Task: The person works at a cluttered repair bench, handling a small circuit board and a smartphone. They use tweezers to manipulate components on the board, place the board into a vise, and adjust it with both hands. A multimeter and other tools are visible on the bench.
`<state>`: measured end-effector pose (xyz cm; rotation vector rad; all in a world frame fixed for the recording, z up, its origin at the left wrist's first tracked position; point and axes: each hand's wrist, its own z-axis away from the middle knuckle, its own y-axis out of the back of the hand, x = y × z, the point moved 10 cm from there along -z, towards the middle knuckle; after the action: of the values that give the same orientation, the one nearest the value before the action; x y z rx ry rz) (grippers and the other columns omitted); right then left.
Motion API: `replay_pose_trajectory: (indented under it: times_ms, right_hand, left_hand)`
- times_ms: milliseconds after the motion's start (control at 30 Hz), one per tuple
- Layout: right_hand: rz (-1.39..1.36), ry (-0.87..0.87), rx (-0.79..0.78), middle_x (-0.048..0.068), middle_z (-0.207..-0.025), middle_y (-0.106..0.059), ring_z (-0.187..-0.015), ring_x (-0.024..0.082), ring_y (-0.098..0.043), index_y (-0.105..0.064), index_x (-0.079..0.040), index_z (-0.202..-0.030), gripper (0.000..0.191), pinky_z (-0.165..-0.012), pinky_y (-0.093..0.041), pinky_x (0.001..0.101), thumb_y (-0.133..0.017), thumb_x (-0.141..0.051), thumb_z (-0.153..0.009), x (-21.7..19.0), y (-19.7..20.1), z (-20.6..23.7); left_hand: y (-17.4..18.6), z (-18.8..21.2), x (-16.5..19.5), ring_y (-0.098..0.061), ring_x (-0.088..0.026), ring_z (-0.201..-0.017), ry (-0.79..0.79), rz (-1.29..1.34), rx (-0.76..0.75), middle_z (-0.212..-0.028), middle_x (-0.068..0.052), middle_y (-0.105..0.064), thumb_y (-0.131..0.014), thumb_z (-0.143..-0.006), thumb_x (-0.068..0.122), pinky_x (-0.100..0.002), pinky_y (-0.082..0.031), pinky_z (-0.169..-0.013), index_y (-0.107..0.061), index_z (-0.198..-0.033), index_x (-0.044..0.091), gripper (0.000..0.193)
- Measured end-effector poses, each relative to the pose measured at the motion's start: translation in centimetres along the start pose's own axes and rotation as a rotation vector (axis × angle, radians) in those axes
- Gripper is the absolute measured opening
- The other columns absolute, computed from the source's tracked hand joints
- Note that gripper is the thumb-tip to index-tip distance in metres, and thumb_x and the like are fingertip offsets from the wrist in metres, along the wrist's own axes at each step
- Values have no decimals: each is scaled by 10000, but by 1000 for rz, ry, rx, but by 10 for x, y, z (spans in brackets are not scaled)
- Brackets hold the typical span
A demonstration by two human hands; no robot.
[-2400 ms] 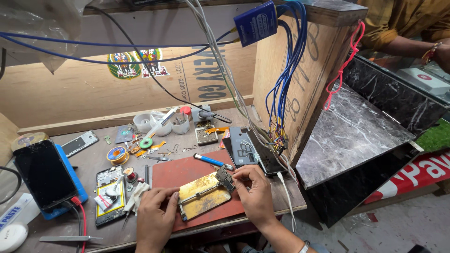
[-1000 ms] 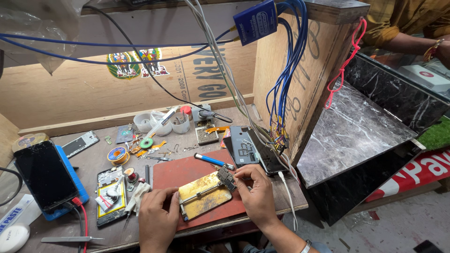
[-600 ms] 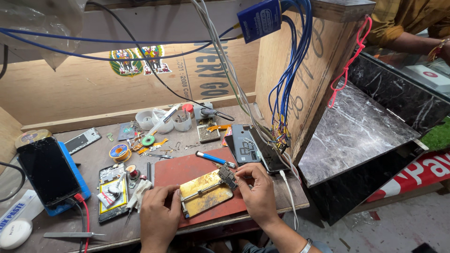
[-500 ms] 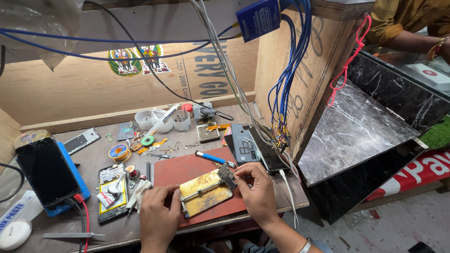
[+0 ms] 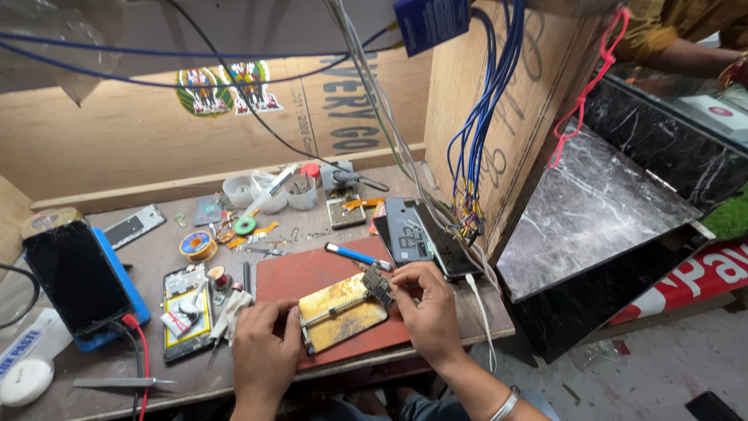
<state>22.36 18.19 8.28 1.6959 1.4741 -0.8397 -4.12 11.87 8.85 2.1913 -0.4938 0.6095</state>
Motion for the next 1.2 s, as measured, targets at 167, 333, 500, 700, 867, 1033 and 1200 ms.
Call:
replay_pose_trajectory:
  times_ms: [167, 333, 500, 700, 867, 1033, 1200]
  right_hand:
    - [28, 42, 8, 63, -1029, -668, -845, 126, -705, -677, -14, -940, 50, -713, -591, 258, -697, 7, -899, -4, 1, -2]
    - [-39, -84, 4, 50, -1021, -647, -769, 118, -704, -669, -15, -927, 50, -617, -615, 257, -689, 0, -884, 5, -1, -1]
    - [1, -17, -1, 52, -1016, -658, -768, 117, -699, -665, -13, -932, 46, -632, -601, 259, -689, 3, -895, 0, -1, 1]
    - [12, 18, 3, 59, -1026, -664, -815, 121, -696, -672, -13, -939, 46, -692, -592, 260, -691, 4, -901, -3, 0, 0]
    - [7, 22, 7, 59, -1029, -665, -841, 122, -698, -674, -13, -950, 50, -703, -594, 264, -690, 2, -905, -5, 0, 0]
    - [11, -2, -9, 54, -1045, -651, -849, 120, -697, -670, -16, -949, 33, -704, -612, 269, -678, -11, -917, -3, -1, 0]
    - [20, 16, 3, 58, -1042, -661, -859, 118, -696, -672, -12, -969, 49, -727, -600, 270, -680, -17, -922, -5, 0, 0]
  left_hand:
    - [-1, -2, 1, -640, -303, -904, -11, -6, 0, -866, -96, -716, -688, -867, 182, -408, -507, -835, -768, -936, 62, 160]
    - [-1, -4, 0, -642, -299, -896, -2, 2, -1, -856, -93, -716, -692, -868, 183, -407, -510, -825, -768, -937, 62, 159]
    - [0, -1, 1, -642, -298, -892, -8, 0, -1, -857, -92, -714, -691, -868, 177, -407, -512, -823, -769, -936, 63, 154]
    - [-1, -1, 0, -645, -292, -890, 13, 1, -9, -851, -91, -712, -691, -876, 186, -403, -514, -823, -769, -935, 65, 155]
    - [0, -1, 2, -640, -290, -892, 11, -3, -10, -853, -90, -710, -690, -875, 185, -402, -512, -822, -769, -939, 63, 159]
    - [-1, -1, 1, -640, -282, -884, 38, -2, -29, -849, -84, -712, -688, -877, 195, -396, -514, -815, -770, -945, 62, 170]
    - [1, -1, 3, -638, -282, -891, 24, -5, -21, -855, -82, -713, -682, -881, 190, -397, -513, -821, -768, -946, 59, 169]
